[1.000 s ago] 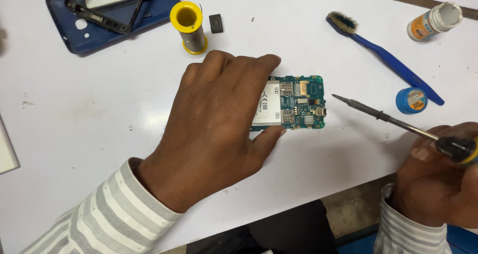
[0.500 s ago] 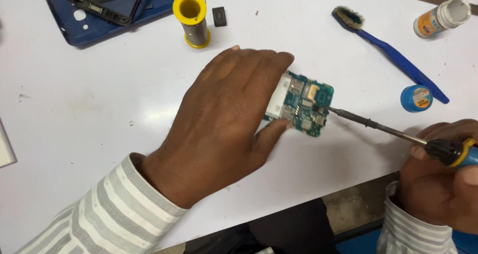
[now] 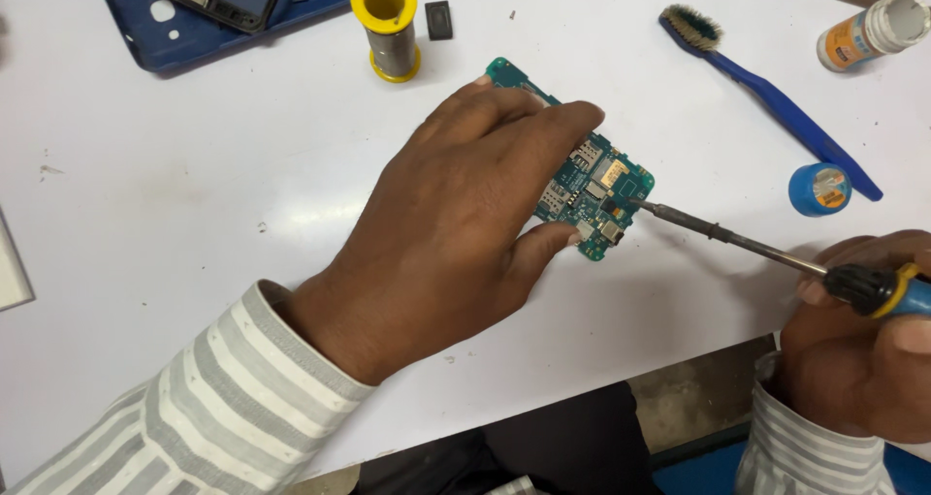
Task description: The person holds a disassembled phone motherboard on a white workbench and uses a soldering iron to solder components along its edge, repositioning the board and feeding solder wire from a spool as they work on different points of the board.
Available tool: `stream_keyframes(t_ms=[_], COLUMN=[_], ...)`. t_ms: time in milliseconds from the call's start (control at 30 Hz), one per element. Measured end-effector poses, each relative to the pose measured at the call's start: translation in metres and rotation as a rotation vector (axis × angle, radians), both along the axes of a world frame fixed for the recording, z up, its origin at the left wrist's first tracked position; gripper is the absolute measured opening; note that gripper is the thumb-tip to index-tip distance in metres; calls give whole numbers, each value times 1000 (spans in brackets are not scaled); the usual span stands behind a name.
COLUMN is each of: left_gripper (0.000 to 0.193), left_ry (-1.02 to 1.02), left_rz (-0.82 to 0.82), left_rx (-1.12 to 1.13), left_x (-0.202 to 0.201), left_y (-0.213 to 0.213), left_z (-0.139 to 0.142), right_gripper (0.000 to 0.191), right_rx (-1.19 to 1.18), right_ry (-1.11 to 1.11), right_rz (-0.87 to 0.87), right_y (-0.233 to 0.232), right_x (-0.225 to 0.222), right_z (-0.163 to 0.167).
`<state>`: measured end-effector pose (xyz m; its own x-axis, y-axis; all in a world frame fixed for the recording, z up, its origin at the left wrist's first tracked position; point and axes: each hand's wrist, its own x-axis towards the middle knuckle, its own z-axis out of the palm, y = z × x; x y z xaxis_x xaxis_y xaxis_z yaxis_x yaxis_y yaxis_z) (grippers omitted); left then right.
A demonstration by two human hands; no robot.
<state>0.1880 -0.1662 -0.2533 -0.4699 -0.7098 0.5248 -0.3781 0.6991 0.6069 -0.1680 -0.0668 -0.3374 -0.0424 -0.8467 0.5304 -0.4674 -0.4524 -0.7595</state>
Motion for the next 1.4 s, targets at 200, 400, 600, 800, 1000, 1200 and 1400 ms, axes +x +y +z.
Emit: stream_keyframes(t_ms=[200,400,600,800,1000,1200,1400], left_gripper=[67,69,70,70,70,70,70], left_ry=[45,19,21,9,20,21,10], left_rz=[-1,13,10,8,5,5,5], left_rx=[10,56,55,79,69,72,79], left_x=[1,0,0,0,0,-1,0], left_y=[2,2,2,2,2,2,3], left_z=[-3,-5,-7,-9,-7,-6,-8], right_gripper=[29,29,30,31,31,33,33], right_rx=[10,13,16,16,11,27,24], right_ry=[4,0,22,31,42,44,48], right_rz=[-3,3,12,18,30,9,7], right_y=[-3,-1,-1,-2,-4,-2,0], right_x=[1,3,4,4,4,4,4], right_z=[1,3,4,6,8,8,8])
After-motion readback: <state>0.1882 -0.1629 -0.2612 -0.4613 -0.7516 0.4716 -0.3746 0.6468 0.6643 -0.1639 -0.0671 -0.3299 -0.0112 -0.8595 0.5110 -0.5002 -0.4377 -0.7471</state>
